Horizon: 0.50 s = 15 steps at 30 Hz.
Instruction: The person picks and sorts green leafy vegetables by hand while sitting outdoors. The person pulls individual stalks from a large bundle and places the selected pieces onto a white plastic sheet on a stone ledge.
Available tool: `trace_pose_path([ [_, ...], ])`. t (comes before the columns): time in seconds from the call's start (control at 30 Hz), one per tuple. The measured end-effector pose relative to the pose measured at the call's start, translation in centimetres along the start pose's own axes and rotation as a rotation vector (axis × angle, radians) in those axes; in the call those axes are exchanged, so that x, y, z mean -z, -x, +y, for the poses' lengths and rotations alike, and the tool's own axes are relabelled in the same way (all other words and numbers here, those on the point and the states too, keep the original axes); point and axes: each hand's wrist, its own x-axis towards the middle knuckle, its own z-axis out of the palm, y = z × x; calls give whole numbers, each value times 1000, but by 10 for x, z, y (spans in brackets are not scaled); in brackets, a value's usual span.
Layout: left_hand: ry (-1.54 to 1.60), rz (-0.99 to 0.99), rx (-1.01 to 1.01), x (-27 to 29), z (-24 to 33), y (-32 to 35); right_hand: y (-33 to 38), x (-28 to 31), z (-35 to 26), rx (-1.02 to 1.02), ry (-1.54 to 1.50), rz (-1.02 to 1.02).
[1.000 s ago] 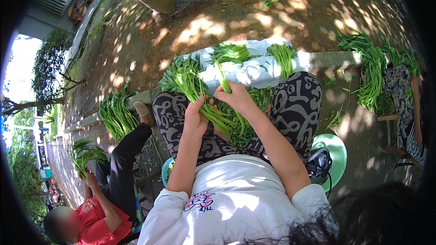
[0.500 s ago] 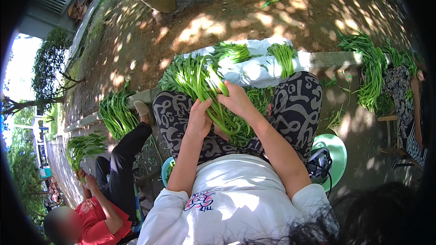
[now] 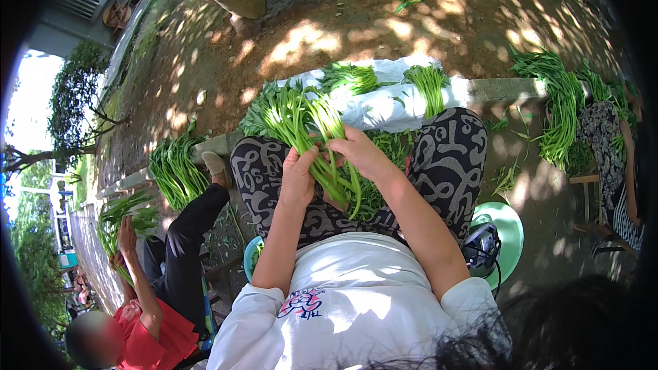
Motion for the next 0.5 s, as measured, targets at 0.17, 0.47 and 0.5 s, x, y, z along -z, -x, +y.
trace_pose_path([
  [0.17,0,28,-15,12,-3,-6,-3,6,-4,-50,-33,34],
  [0.47,-45,61,-38,12,-2,-6,-2,12,-7,41,47,56],
  [0.5,-44,63,-46,10,-1,-5,-3,13,-6,41,54,72],
])
